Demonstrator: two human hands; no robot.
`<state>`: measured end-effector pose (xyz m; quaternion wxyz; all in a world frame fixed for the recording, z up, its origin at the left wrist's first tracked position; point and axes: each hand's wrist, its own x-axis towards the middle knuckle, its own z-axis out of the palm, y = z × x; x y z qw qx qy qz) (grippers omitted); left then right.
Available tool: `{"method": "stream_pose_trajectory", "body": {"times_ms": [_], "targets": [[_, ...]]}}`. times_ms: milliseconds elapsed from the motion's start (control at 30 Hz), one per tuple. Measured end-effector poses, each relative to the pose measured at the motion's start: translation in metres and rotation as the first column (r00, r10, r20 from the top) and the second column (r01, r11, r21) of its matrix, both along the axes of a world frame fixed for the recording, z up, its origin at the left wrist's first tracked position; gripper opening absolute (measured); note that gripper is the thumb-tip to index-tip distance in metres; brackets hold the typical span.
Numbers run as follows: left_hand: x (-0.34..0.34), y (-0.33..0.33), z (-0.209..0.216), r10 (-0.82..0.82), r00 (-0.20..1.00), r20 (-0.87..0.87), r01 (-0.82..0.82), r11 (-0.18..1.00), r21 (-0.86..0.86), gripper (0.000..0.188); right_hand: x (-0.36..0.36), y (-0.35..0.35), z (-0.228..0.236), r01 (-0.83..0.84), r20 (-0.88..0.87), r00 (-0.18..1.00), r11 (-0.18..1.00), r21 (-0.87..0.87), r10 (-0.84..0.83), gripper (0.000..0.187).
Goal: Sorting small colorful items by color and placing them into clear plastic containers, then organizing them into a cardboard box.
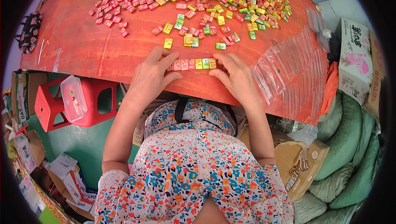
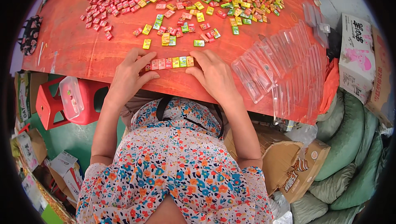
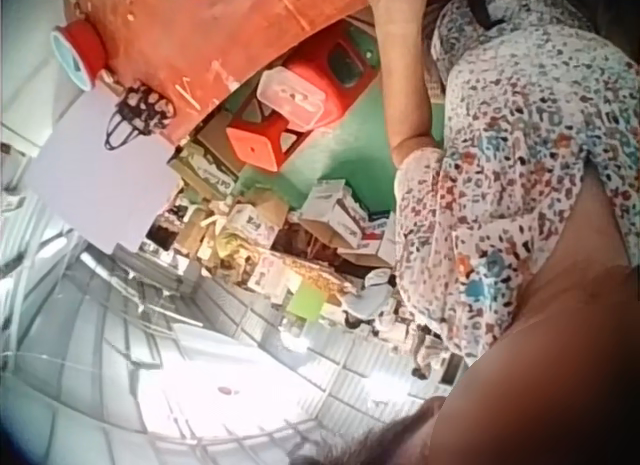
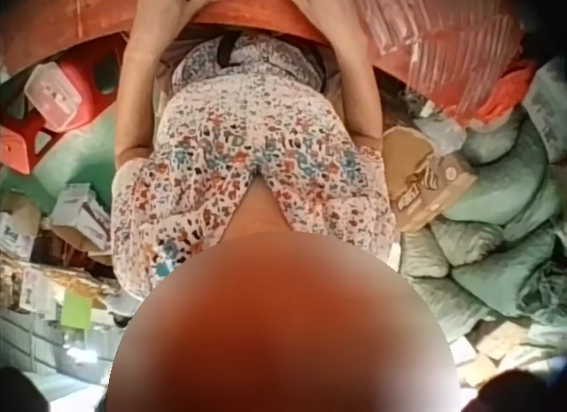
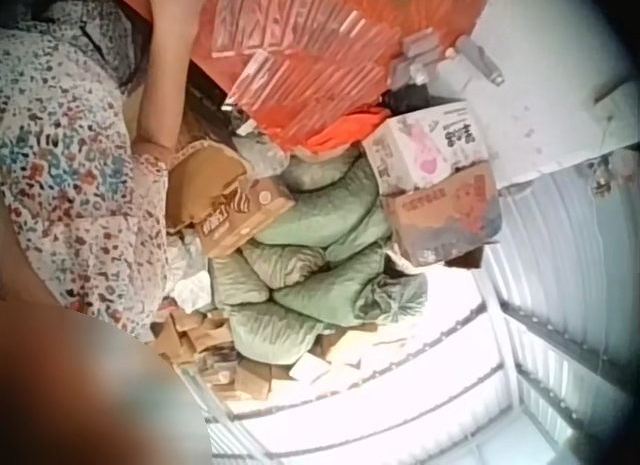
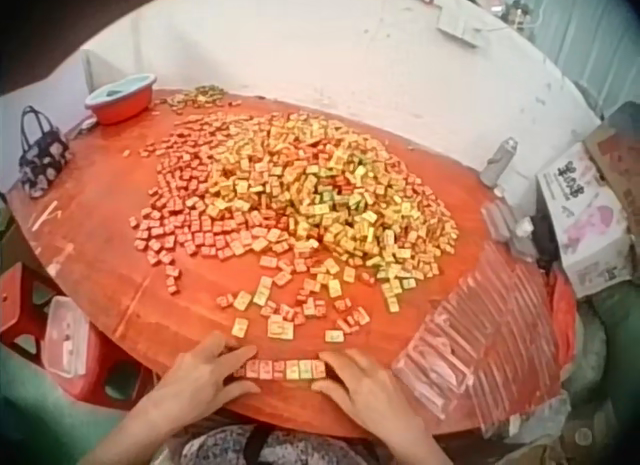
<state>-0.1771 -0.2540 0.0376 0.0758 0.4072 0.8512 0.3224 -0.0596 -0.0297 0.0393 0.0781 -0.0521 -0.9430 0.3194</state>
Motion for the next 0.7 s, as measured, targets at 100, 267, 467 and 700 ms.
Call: {"method": "stream_pose_trajectory", "body": {"times_ms": [100,267,467,700], "targets": [[-0.002,0.005,-0.002,-0.021,0.999,0.043,0.021,1.000,0.005,0.042,-0.001,0.006,-0.003,-0.060,-0.110,0.991,0.994,0.087,0.069,0.043],[0.001,0.011,0.000,-0.064,0.998,0.019,0.064,0.998,0.014,0.030,-0.008,-0.007,-0.011,-0.116,-0.052,0.991,0.982,0.152,0.125,0.035],[0.005,0.038,0.014,-0.202,0.979,0.019,0.201,0.979,0.036,0.027,0.028,-0.010,-0.006,0.053,-0.207,0.978,0.995,0.089,-0.034,0.032],[0.019,0.137,0.019,-0.567,0.819,-0.090,0.574,0.806,0.146,0.025,0.102,0.023,0.015,0.428,-0.209,0.892,0.897,0.110,-0.400,0.031]]}}
